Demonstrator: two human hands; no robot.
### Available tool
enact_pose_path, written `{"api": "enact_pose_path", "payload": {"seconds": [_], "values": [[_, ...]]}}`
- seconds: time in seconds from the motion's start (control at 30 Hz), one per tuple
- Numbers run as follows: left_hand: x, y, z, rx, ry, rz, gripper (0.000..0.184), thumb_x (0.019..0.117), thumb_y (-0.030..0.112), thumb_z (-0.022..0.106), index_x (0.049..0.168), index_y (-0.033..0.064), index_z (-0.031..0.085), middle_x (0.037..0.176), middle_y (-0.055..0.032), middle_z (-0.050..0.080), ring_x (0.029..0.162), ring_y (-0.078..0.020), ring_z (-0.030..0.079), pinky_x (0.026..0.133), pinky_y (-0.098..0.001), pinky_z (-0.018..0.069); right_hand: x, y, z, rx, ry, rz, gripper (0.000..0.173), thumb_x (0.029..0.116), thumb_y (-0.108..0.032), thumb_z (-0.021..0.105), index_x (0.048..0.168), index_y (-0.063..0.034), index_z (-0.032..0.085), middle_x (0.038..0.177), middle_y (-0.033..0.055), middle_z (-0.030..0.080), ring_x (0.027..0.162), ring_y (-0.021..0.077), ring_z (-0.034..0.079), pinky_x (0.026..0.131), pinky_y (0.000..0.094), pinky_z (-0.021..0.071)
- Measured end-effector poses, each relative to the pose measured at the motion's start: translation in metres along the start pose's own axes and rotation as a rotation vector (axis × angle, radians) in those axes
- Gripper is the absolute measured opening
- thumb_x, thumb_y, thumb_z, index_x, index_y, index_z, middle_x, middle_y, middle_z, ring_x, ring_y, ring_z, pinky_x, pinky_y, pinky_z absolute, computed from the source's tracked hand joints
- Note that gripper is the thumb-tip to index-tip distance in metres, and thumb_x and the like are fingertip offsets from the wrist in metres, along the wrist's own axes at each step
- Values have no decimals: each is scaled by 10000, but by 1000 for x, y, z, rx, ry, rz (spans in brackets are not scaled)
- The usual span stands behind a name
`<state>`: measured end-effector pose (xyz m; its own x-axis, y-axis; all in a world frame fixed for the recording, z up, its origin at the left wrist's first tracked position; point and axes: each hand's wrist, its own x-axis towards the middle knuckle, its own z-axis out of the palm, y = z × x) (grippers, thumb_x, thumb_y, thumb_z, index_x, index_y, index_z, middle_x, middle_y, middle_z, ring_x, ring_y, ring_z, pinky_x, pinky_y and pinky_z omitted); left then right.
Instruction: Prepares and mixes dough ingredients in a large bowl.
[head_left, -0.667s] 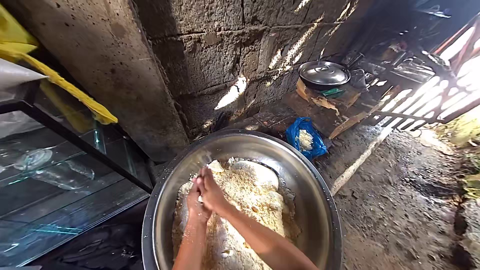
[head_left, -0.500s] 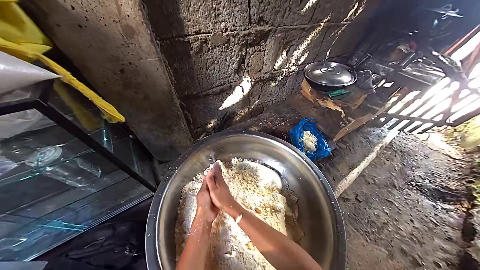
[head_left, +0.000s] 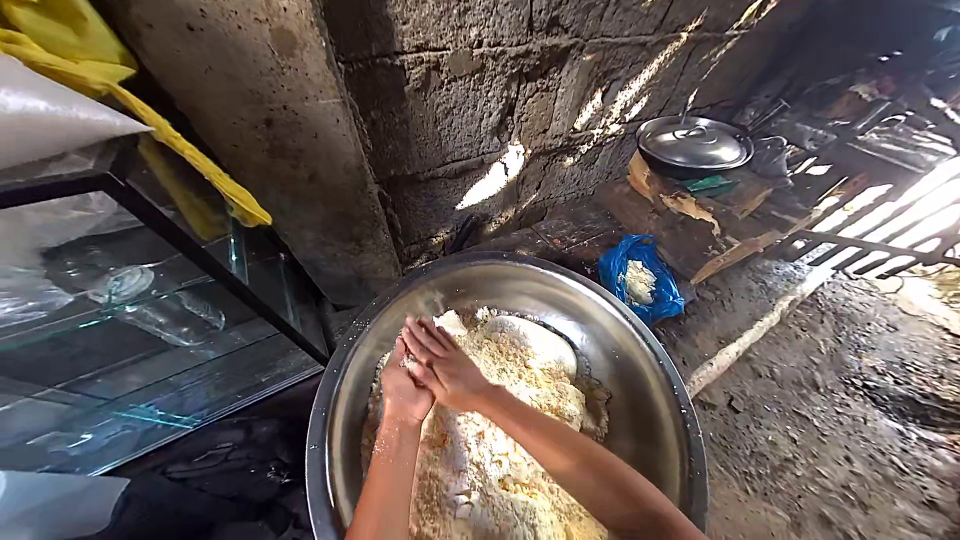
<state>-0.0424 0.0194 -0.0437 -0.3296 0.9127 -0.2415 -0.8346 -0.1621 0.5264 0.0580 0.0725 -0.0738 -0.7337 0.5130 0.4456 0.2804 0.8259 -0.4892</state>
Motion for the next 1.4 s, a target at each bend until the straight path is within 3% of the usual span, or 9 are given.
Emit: {"api": "enact_pose_path", "payload": {"seconds": [0.13, 0.3, 0.47, 0.57, 0.8, 0.87, 0.97, 1.13, 1.4], "values": [[-14, -10, 8, 158, 70, -186, 512, 1106, 430, 189, 1097, 125, 601, 897, -43, 683, 799, -138, 673, 671, -337, 573, 16, -2, 2, 39, 31, 222, 663, 1107, -447, 153, 1635, -51, 215, 1719, 135, 131, 1598, 296, 74, 1303, 512, 69], [-2, -12, -4, 22, 63, -211, 468, 1100, 372, 212, 1105, 92, 587, 880, -72, 688, 763, -157, 687, 631, -336, 584, 9, 15, -4, -16, -70, 203, 534, 1111, -335, 227, 1584, -180, 420, 1657, 30, 356, 1583, 270, 181, 1273, 596, 63], [8, 9, -10, -211, -140, -302, 633, 1110, 363, 92, 1487, -24, 422, 1473, -225, 518, 1327, -343, 555, 1090, -467, 490, 44, 88, -21, 47, -131, 638, 546, 1116, -405, 336, 1367, -4, 607, 1397, 243, 595, 1332, 384, 550, 1128, 559, 407], [10, 13, -13, -264, -219, -334, 661, 1101, 390, 83, 1505, -27, 400, 1474, -247, 508, 1339, -369, 541, 1105, -472, 477, 35, 109, 13, 17, -207, 558, 431, 1031, -219, 554, 1404, -6, 590, 1469, 278, 514, 1383, 412, 479, 1176, 509, 369], [10, 14, -12, 53, -123, -143, 326, 1109, 80, 346, 1399, 16, 479, 1244, -114, 683, 961, -106, 701, 778, -201, 571, 36, 102, -5, 331, -198, 505, 322, 911, -89, 715, 1226, -25, 704, 1298, 190, 651, 1259, 270, 584, 1111, 437, 445], [12, 12, -13, 29, -95, -87, 236, 1107, 90, 348, 1256, 31, 521, 1000, -40, 675, 551, 9, 536, 475, -113, 454, 31, 101, -19, 425, -145, 534, 271, 942, -137, 702, 1205, -80, 722, 1254, 133, 685, 1186, 220, 630, 1053, 431, 496], [11, 14, -11, 154, 57, -9, 352, 1126, 287, 344, 1103, 42, 596, 700, 38, 532, 422, -4, 369, 393, -138, 348, 16, 97, -39, 397, -76, 575, 247, 969, -183, 691, 1203, -111, 722, 1164, 88, 717, 1004, 169, 677, 906, 404, 554], [17, 15, -16, 266, 228, 37, 203, 1042, -2, 446, 1199, -31, 572, 881, -69, 589, 700, -129, 580, 678, -266, 537, -18, 96, -80, 118, -247, 707, 523, 1004, -469, 614, 1139, 28, 701, 1104, 233, 694, 1076, 348, 659, 998, 565, 485], [15, 2, -11, 208, 283, 101, 356, 979, -174, 426, 1316, -113, 522, 1122, -201, 667, 905, -199, 699, 819, -299, 589, -48, 85, -123, 462, -64, 876, 195, 1018, -136, 612, 1165, -68, 720, 1011, 46, 698, 689, 64, 568, 587, 245, 469]]}}
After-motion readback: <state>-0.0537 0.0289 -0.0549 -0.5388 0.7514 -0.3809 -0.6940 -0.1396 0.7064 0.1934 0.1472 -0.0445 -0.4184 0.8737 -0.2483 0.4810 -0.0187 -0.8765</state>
